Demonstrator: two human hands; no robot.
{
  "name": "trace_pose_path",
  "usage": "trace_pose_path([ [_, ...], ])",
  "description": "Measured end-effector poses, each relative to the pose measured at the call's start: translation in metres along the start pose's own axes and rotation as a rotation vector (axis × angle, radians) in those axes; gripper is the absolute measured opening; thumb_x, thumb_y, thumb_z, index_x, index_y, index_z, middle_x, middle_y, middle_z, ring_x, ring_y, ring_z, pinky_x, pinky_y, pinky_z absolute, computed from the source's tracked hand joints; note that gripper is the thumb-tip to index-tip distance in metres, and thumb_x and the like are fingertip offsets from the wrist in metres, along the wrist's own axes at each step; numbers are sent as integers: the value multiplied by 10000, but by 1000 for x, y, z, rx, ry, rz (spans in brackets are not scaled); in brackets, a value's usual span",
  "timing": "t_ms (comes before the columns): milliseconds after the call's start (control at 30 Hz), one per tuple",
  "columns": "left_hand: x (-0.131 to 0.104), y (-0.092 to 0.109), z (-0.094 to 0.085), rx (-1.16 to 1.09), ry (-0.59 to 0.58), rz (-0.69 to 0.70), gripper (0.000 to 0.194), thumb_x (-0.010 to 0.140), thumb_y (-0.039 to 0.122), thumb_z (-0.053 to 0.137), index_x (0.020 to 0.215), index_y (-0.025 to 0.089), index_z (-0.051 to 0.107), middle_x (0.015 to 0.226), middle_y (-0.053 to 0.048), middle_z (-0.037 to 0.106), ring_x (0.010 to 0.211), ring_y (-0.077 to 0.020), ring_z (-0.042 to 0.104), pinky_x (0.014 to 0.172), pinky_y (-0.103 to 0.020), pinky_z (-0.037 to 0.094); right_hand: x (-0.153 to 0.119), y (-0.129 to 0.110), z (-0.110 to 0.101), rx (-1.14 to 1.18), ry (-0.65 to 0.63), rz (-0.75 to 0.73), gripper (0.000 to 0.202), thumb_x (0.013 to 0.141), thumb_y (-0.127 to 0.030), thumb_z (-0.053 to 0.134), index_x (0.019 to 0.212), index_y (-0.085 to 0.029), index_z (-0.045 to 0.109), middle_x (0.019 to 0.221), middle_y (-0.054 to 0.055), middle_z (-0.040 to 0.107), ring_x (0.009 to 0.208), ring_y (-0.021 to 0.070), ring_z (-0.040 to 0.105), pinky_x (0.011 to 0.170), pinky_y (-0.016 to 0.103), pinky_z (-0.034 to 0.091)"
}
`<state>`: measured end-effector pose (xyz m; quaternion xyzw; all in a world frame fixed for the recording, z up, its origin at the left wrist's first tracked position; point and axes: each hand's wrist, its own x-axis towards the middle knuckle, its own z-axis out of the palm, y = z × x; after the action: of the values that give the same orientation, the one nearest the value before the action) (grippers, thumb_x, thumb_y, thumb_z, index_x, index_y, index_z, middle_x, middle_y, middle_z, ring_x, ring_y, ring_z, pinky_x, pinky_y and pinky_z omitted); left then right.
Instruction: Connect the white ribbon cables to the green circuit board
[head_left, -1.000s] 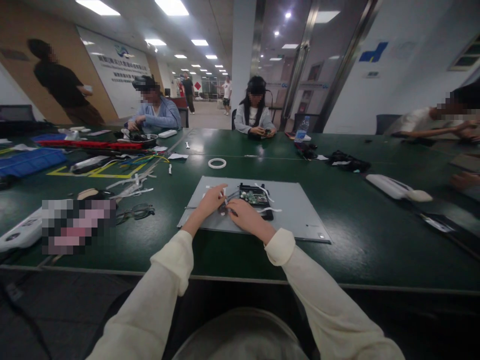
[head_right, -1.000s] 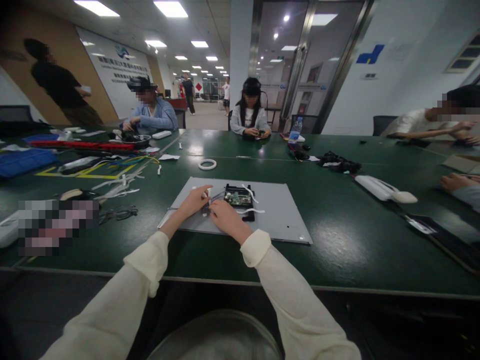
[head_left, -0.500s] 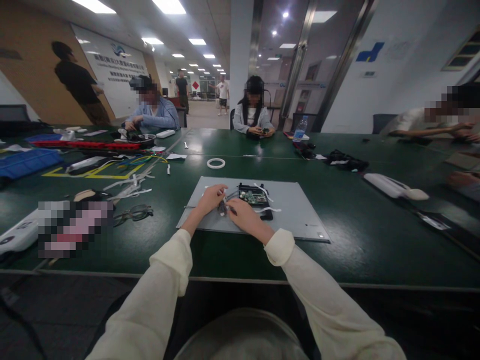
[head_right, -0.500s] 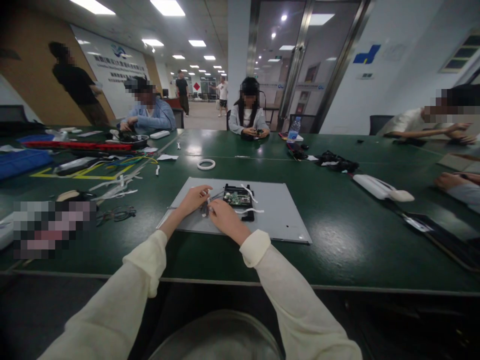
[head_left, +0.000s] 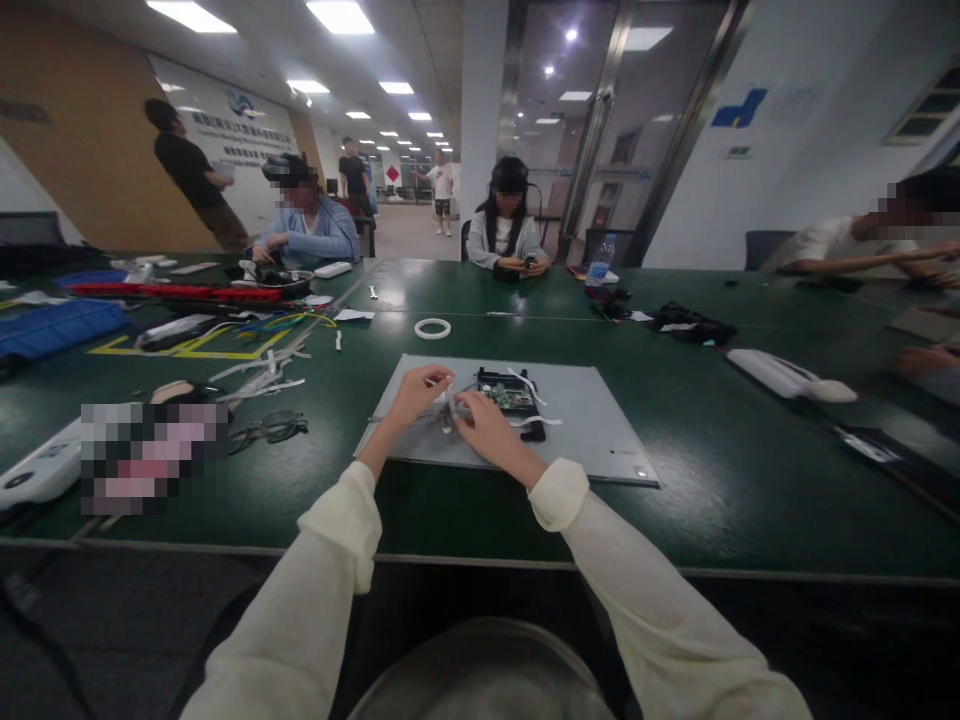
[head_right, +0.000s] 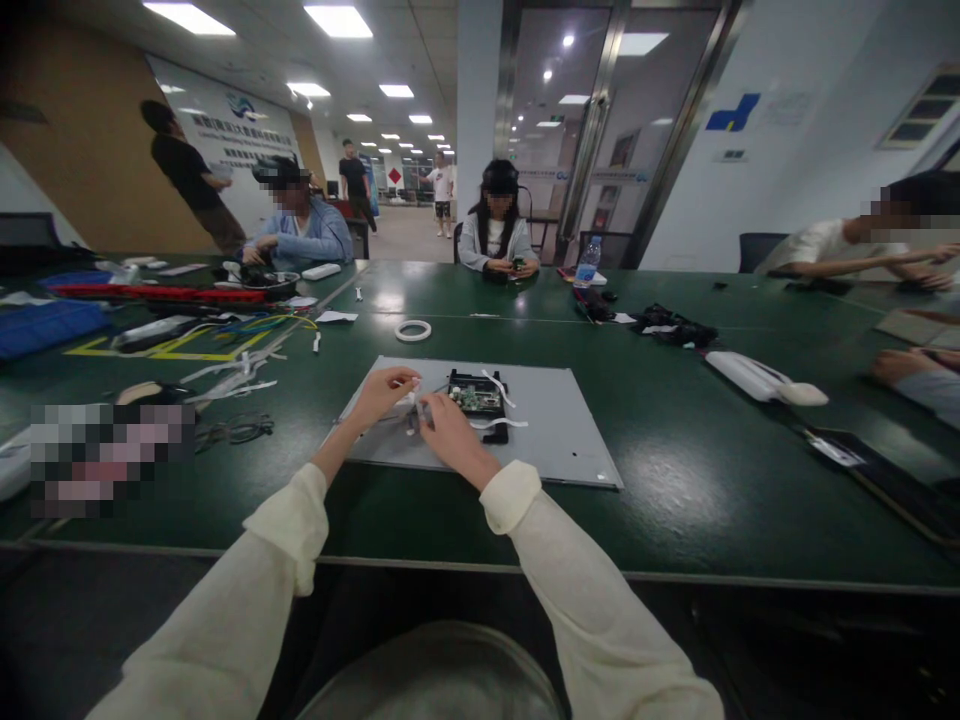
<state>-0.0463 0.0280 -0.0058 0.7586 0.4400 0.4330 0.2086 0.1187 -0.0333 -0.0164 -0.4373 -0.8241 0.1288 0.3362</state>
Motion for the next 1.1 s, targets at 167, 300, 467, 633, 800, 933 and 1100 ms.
trace_pose_path([
  [167,0,-2,1,-29,6,9,227,767,303,541,870,149,673,769,-34,679,687,-130,601,619,-220,466,0,2,1,15,-23,4,303,790,-133,490,1093,-144,488,1058,101,537,1019,180,483,913,320,364],
  [300,-1,-4,3,-50,23,6,236,764,314,547,867,143,672,782,-39,681,686,-130,602,617,-221,471,0,3,3,66,-36,21,273,788,-128,482,1060,-149,495,1024,89,555,975,164,510,879,303,384],
  [467,0,-1,3,-88,28,12,255,759,342,562,865,141,677,787,-46,684,675,-129,600,614,-223,472,1,5,5,73,-7,43,286,753,-119,500,1037,-152,511,1026,83,543,979,166,497,872,300,387],
  [633,2,0,3,-167,60,-5,268,748,353,576,855,128,675,759,-54,683,671,-138,607,611,-228,477,2,2,3,100,-17,30,278,740,-112,514,1014,-156,533,1009,70,563,961,166,509,864,297,385],
  [800,2,0,3,-174,90,-16,269,739,367,592,844,135,677,758,-50,682,674,-139,609,597,-221,469,3,-2,0,174,19,67,180,761,-105,489,910,-151,579,876,40,603,809,136,552,762,255,413],
  [933,3,3,3,-177,127,-19,253,742,366,592,820,141,677,760,-45,681,674,-137,610,605,-222,465,6,-3,0,212,69,105,144,745,-109,506,852,-156,590,827,25,612,773,130,561,733,244,424],
  [1100,6,3,1,-140,195,-13,261,765,372,557,853,152,668,807,-45,683,701,-140,612,626,-228,467,7,-3,1,377,122,149,180,742,-125,503,895,-162,589,922,27,609,724,108,594,704,236,466],
])
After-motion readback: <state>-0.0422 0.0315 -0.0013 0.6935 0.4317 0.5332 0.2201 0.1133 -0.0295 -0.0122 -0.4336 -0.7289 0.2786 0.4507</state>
